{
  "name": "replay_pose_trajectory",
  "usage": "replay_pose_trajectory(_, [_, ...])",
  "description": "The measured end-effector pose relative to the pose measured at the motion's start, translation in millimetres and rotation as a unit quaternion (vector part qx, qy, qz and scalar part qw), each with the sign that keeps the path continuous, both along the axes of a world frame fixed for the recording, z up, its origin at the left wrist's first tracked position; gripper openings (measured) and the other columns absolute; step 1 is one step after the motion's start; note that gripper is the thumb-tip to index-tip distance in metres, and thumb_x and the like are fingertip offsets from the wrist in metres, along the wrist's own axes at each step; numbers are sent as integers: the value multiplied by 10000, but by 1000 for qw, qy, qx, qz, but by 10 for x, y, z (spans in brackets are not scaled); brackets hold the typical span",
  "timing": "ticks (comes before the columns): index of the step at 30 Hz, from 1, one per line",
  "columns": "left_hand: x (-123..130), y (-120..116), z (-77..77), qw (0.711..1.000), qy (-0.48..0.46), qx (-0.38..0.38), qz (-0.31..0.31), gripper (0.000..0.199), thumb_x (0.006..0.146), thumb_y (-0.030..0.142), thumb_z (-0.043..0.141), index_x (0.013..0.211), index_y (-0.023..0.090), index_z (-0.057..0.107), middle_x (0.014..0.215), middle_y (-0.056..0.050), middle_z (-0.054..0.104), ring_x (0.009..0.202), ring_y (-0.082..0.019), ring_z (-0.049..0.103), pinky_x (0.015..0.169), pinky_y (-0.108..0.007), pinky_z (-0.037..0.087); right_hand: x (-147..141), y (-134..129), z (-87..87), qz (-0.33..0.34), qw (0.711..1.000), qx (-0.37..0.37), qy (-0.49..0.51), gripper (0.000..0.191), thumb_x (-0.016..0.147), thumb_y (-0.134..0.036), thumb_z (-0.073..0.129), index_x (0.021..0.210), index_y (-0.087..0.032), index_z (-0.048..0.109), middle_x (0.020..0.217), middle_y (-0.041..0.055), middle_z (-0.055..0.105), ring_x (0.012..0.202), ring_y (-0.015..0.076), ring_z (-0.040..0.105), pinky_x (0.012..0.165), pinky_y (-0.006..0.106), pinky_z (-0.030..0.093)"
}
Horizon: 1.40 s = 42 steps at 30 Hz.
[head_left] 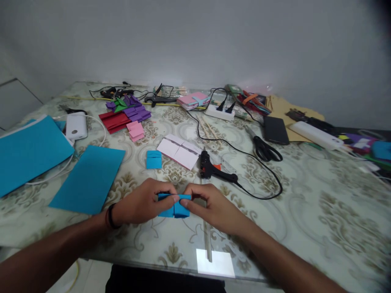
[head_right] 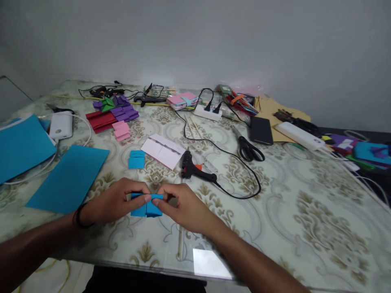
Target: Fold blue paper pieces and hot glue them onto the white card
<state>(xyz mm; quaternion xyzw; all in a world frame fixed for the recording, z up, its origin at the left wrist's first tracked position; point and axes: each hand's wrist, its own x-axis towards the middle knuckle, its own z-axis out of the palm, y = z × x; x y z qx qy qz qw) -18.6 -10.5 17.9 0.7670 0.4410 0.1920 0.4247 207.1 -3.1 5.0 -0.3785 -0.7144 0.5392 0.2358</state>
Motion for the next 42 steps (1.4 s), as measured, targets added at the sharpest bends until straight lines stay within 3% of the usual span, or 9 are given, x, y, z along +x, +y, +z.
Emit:
replay_pose_trajectory(16, [-1, -8, -13, 1000, -20, 11, -4, 205, 923, 192, 609, 750, 149, 709, 629, 51, 605, 605, -79, 493, 577, -206, 337, -24, -11, 17, 16, 999, 44, 1, 288, 977, -336, 590, 749, -166, 632, 681, -20, 580, 634, 115, 494, 603, 228, 387])
replay_pose_trajectory(20, [0, -15, -23, 1000, -19, 20, -2, 160, 927, 205, 609, 815, 156, 712, 696, 36, 656, 654, -96, 552, 612, -210, 377, -21, -7, 31, 19, 998, 53, 6, 294, 981, -335, 590, 743, -167, 635, 670, -26, 574, 625, 109, 488, 600, 223, 383])
replay_pose_trajectory(29, [6, -9, -46, 999, -24, 32, -2, 105, 910, 191, 631, 837, 170, 703, 716, 38, 670, 657, -99, 565, 606, -213, 381, -36, -13, -27, -19, 997, 75, 16, 102, 934, -247, 628, 853, -187, 637, 740, -17, 619, 682, 125, 560, 631, 224, 438])
replay_pose_trajectory(34, [8, -33, -97, 998, -23, 62, 3, 68, 904, 195, 642, 861, 179, 692, 756, 33, 687, 675, -105, 583, 629, -220, 398, -40, -11, -42, -23, 996, 83, 19, 83, 911, -203, 630, 829, -190, 629, 725, -23, 614, 662, 120, 552, 621, 221, 437])
replay_pose_trajectory(42, [28, -74, -53, 995, -9, 95, 5, 77, 911, 198, 633, 843, 183, 666, 751, 31, 676, 678, -111, 585, 649, -230, 408, -32, -7, -44, -37, 992, 117, 19, 79, 880, -163, 644, 805, -187, 636, 712, -21, 622, 654, 123, 570, 617, 224, 435])
